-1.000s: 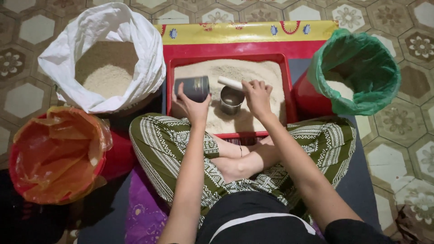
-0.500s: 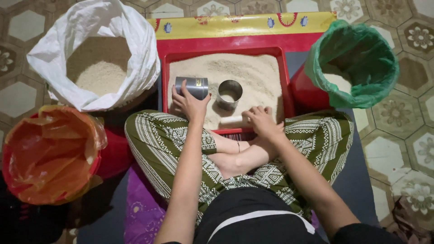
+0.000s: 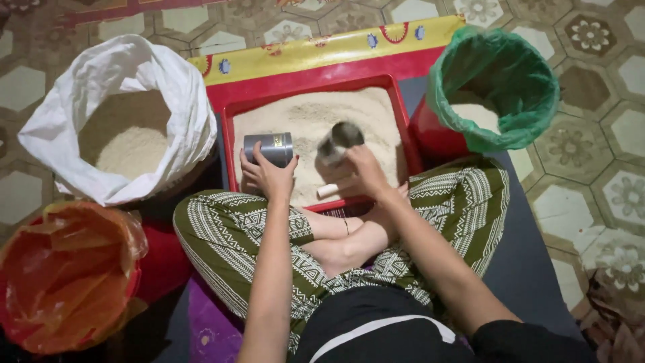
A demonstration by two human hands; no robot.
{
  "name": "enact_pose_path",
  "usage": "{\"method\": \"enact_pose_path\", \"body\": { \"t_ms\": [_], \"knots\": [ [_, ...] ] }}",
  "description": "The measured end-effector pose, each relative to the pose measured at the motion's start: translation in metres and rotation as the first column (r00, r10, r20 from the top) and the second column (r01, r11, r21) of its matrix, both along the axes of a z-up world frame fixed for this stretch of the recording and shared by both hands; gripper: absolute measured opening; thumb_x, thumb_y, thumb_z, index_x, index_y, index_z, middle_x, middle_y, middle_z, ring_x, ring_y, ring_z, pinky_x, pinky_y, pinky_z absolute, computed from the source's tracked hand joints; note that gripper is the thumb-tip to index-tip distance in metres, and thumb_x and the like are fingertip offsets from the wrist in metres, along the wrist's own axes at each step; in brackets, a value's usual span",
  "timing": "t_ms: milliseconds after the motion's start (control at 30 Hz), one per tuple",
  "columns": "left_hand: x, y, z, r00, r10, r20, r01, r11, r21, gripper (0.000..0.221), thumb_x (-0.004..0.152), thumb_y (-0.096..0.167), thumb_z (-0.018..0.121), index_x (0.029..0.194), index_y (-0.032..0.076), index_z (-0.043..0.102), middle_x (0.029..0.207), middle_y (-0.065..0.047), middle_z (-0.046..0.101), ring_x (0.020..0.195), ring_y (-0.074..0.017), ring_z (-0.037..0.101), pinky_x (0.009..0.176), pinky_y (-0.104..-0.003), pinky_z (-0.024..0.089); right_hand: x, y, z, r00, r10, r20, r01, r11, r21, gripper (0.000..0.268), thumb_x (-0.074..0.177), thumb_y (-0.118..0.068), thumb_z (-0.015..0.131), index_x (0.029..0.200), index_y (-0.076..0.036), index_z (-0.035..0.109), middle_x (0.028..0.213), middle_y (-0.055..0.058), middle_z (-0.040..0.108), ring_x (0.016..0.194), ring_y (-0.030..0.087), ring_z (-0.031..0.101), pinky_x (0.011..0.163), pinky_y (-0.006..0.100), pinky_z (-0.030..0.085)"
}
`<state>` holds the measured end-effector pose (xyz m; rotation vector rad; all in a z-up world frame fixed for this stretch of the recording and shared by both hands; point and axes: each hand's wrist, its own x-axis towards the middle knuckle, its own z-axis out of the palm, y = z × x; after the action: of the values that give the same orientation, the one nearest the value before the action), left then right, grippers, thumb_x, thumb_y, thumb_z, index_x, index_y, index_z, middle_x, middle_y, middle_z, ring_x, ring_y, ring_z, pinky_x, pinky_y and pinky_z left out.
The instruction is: The person sitting on the floor scoops rice from a tray into several bags using metal cups.
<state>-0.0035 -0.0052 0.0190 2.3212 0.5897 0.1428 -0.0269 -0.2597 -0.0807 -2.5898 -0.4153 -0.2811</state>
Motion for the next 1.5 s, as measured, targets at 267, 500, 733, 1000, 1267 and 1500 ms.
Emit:
{"method": "enact_pose_path", "body": {
  "t_ms": [267, 500, 733, 1000, 1267, 1500],
  "knots": [
    [-0.003, -0.001, 0.001, 0.999, -0.013, 0.039, 0.012, 1.0, 0.029, 0.099, 0.064, 0.044, 0.094, 0.145, 0.03, 0.04, 0.151, -0.02, 0.026, 0.135, -0.0448, 0.035, 0.107, -0.065, 0.03, -0.028, -0.049, 0.173, 0.879, -0.43, 0.206, 0.259, 0.793, 0.551, 0.014, 0.103, -0.003, 0.056, 0.112, -0.008, 0.066, 0.1, 0.013, 0.061, 0.102, 0.03, 0.061, 0.095, 0.042, 0.046],
    [-0.001, 0.0, -0.009, 0.997, -0.023, 0.078, 0.018, 0.998, 0.064, 0.101, 0.061, 0.047, 0.094, 0.145, 0.029, 0.041, 0.151, -0.023, 0.026, 0.134, -0.0487, 0.035, 0.105, -0.067, 0.03, -0.017, -0.146, 0.162, 0.84, -0.536, -0.08, 0.112, 0.027, 0.993, 0.025, 0.11, -0.036, 0.055, 0.13, -0.021, 0.06, 0.127, 0.002, 0.068, 0.115, 0.018, 0.067, 0.097, 0.03, 0.06],
    [0.0, -0.001, -0.012, 0.997, -0.015, 0.078, 0.008, 0.996, 0.089, 0.102, 0.059, 0.048, 0.095, 0.143, 0.029, 0.041, 0.152, -0.02, 0.023, 0.134, -0.0457, 0.034, 0.105, -0.065, 0.031, -0.008, -0.211, 0.144, 0.915, -0.261, -0.308, 0.077, -0.637, 0.767, 0.031, 0.094, -0.029, 0.075, 0.116, -0.007, 0.074, 0.124, 0.015, 0.073, 0.115, 0.029, 0.068, 0.098, 0.04, 0.063],
    [0.003, -0.005, -0.01, 0.995, 0.014, 0.1, -0.02, 0.998, 0.063, 0.102, 0.057, 0.042, 0.098, 0.143, 0.029, 0.045, 0.151, -0.019, 0.028, 0.134, -0.0462, 0.038, 0.104, -0.072, 0.032, -0.025, -0.066, 0.163, 0.887, -0.391, -0.245, 0.294, 0.071, 0.953, 0.033, 0.107, -0.032, 0.07, 0.137, -0.02, 0.061, 0.135, 0.0, 0.063, 0.127, 0.012, 0.055, 0.11, 0.036, 0.048],
    [-0.01, -0.014, -0.023, 0.943, -0.156, 0.295, 0.153, 0.988, 0.03, 0.104, 0.057, 0.031, 0.095, 0.146, 0.026, 0.042, 0.152, -0.022, 0.029, 0.137, -0.048, 0.038, 0.11, -0.068, 0.033, -0.013, 0.023, 0.013, 0.926, -0.332, -0.181, 0.375, 0.74, 0.558, 0.019, 0.11, -0.023, 0.054, 0.113, -0.007, 0.065, 0.102, 0.021, 0.067, 0.105, 0.04, 0.066, 0.092, 0.052, 0.05],
    [-0.004, -0.014, -0.032, 0.956, -0.066, 0.285, 0.129, 0.969, -0.211, 0.109, 0.055, 0.04, 0.097, 0.147, 0.032, 0.04, 0.149, -0.017, 0.035, 0.137, -0.0433, 0.041, 0.109, -0.067, 0.035, -0.011, 0.039, -0.022, 0.813, -0.184, -0.552, 0.582, 0.281, 0.763, 0.026, 0.109, -0.029, 0.055, 0.126, -0.012, 0.067, 0.116, 0.008, 0.071, 0.104, 0.023, 0.068, 0.099, 0.042, 0.055]
  ]
}}
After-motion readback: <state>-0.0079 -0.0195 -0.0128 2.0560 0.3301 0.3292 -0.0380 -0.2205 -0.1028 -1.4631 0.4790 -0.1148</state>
